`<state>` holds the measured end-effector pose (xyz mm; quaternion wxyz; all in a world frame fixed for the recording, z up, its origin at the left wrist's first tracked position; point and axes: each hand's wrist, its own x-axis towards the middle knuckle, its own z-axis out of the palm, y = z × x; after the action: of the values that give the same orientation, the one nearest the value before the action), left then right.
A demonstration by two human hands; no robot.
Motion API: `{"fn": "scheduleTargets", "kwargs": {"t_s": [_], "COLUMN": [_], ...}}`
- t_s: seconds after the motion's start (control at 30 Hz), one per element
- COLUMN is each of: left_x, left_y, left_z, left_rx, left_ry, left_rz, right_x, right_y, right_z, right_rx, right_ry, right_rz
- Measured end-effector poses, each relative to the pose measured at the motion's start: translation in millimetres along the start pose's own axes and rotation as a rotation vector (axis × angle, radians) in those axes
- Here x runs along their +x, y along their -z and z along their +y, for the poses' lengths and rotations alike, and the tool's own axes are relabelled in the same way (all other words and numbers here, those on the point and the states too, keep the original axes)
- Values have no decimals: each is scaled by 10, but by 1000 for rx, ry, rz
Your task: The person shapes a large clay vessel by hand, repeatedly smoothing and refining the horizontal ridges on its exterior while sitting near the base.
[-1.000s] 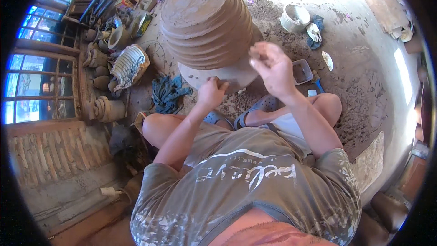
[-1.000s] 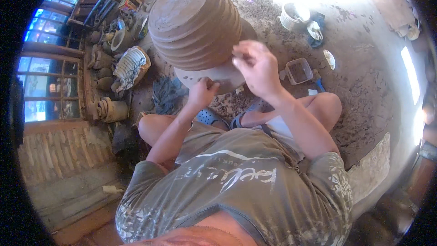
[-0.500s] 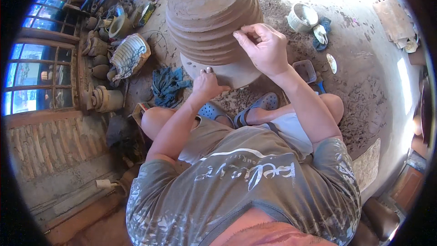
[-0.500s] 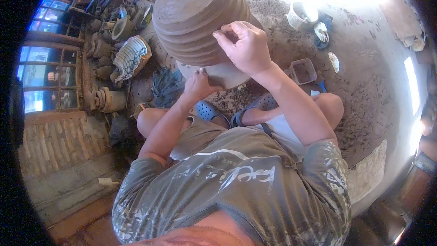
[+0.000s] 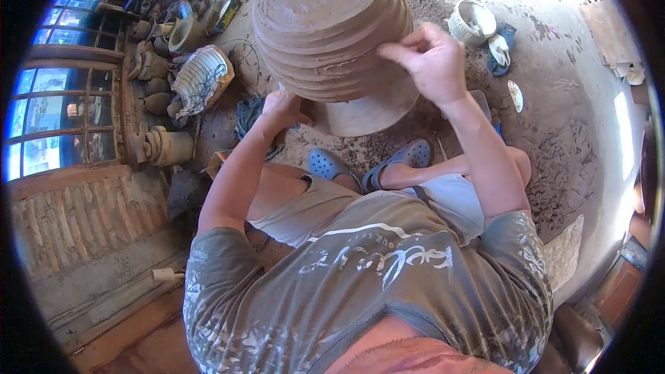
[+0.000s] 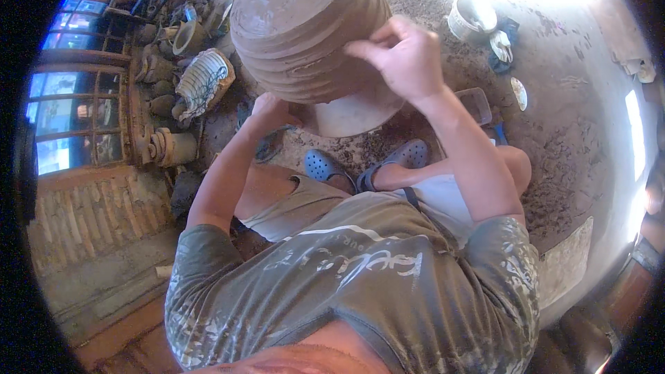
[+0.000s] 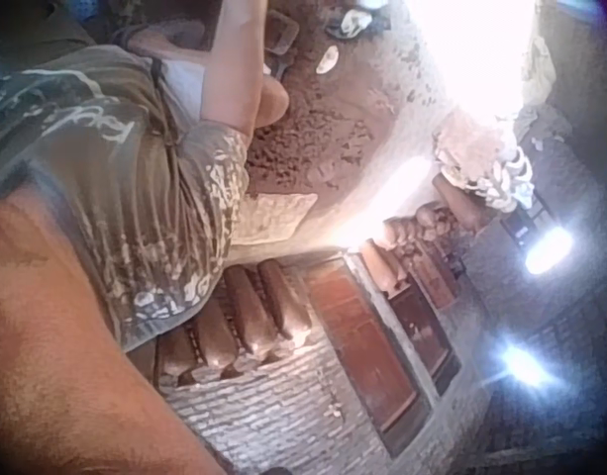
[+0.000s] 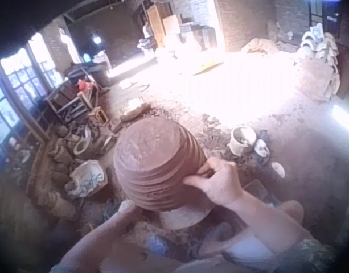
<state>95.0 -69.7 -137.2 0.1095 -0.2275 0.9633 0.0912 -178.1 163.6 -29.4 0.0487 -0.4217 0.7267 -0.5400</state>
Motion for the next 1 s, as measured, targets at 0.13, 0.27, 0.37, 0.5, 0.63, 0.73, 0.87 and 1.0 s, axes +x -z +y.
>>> {"fn": "scheduleTargets", "kwargs": {"t_s": [0.13, 0.27, 0.37, 0.5, 0.63, 0.73, 0.87, 1.0], "left_x": [88, 7, -19, 11, 35, 253, 238, 131], "left_y": [-28, -43, -167, -185, -232, -988, -964, -915], "left_z": [-73, 32, 238, 794, 1236, 1158, 1302, 1284], "left_rx": [-34, -40, -30, 46, 45, -422, -294, -185], "left_ry": [22, 51, 103, 125, 110, 54, -23, -24], "left_rz": [-37, -45, -107, -205, -158, 134, 163, 109], "right_x": [292, 200, -36, -357, -564, -695, -922, -1090], "right_y": [262, 234, 120, -183, -367, -525, -738, -716], "right_z": [390, 166, -16, -64, -283, -408, -468, -574], "right_rx": [162, 297, 238, 266, 200, 216, -4, -137], "right_ry": [-211, -264, -226, -162, -110, -88, -3, 192], "right_rz": [36, -82, -210, -139, -91, -85, -110, -242]}}
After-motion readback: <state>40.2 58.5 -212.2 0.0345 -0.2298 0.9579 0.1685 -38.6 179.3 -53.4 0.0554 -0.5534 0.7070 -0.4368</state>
